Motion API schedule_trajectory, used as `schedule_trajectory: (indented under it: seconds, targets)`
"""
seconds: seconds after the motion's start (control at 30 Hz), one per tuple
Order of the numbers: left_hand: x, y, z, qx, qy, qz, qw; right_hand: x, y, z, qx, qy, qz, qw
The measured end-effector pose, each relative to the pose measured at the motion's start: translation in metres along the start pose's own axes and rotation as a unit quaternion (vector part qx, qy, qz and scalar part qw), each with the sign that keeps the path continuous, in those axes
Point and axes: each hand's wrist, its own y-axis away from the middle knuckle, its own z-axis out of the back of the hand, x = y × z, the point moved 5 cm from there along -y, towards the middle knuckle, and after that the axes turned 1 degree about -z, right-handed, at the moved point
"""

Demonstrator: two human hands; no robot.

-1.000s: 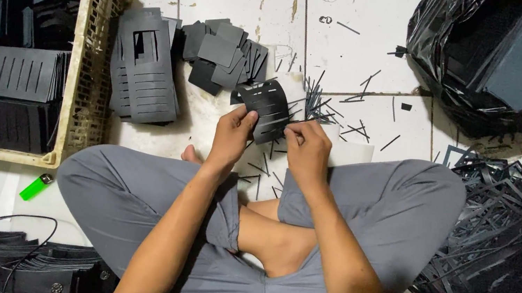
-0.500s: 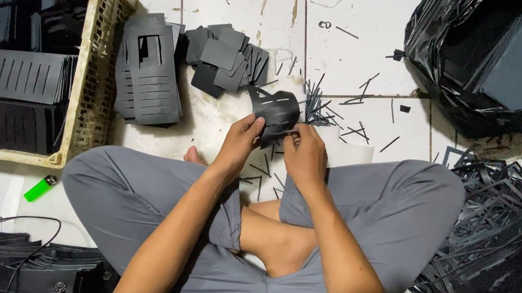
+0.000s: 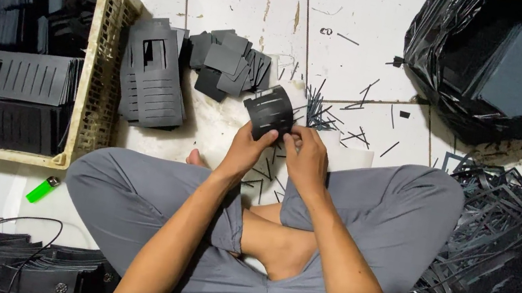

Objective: Stacking and organizing black leather or synthetic material pieces on the floor

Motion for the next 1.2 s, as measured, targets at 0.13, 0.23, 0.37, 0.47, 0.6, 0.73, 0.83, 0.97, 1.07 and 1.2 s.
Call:
schedule_trajectory:
  seconds: [0.13, 0.23, 0.37, 0.47, 0.6, 0.73, 0.83, 0.97, 1.07, 1.2]
  targets:
    - [-0.017, 0.007, -0.005, -0.003, -0.016, -0.007, 1.0, 0.001, 0.001, 0.002, 0.008, 0.042, 0.019, 0.999]
    - [-0.011, 0.005, -0.009, -0.004, -0.021, -0.01, 1.0, -0.005, 0.003, -0.003, 0.0, 0.106, 0.056, 0.993]
    - [-0.008, 0.006, -0.011, 0.009, -0.034, -0.009, 0.999, -0.004, 0.007, -0.012, -0.056, 0.255, 0.128, 0.957]
    - [-0.01, 0.008, -0.014, 0.023, -0.035, -0.003, 0.999, -0.006, 0.009, -0.015, -0.074, 0.293, 0.154, 0.941]
    - [-0.009, 0.01, -0.014, 0.028, -0.051, 0.009, 0.998, -0.001, 0.008, -0.014, -0.042, 0.225, 0.15, 0.962]
    - [-0.003, 0.011, -0.009, 0.015, -0.032, 0.024, 0.999, 0.001, 0.007, -0.01, 0.0, 0.161, 0.143, 0.976]
    - [0.005, 0.004, -0.005, 0.018, 0.011, 0.032, 0.999, 0.017, 0.01, -0.006, -0.003, 0.148, 0.194, 0.97]
    - [0.002, 0.005, -0.004, -0.002, 0.052, 0.058, 0.997, 0.022, 0.017, -0.006, 0.018, 0.094, 0.176, 0.98]
    - [-0.014, 0.009, -0.004, -0.012, 0.098, 0.061, 0.993, 0.007, 0.014, -0.003, -0.01, 0.091, 0.109, 0.99]
    - [-0.028, 0.015, -0.003, -0.028, 0.124, 0.056, 0.99, 0.014, 0.007, 0.018, -0.11, 0.045, 0.094, 0.988]
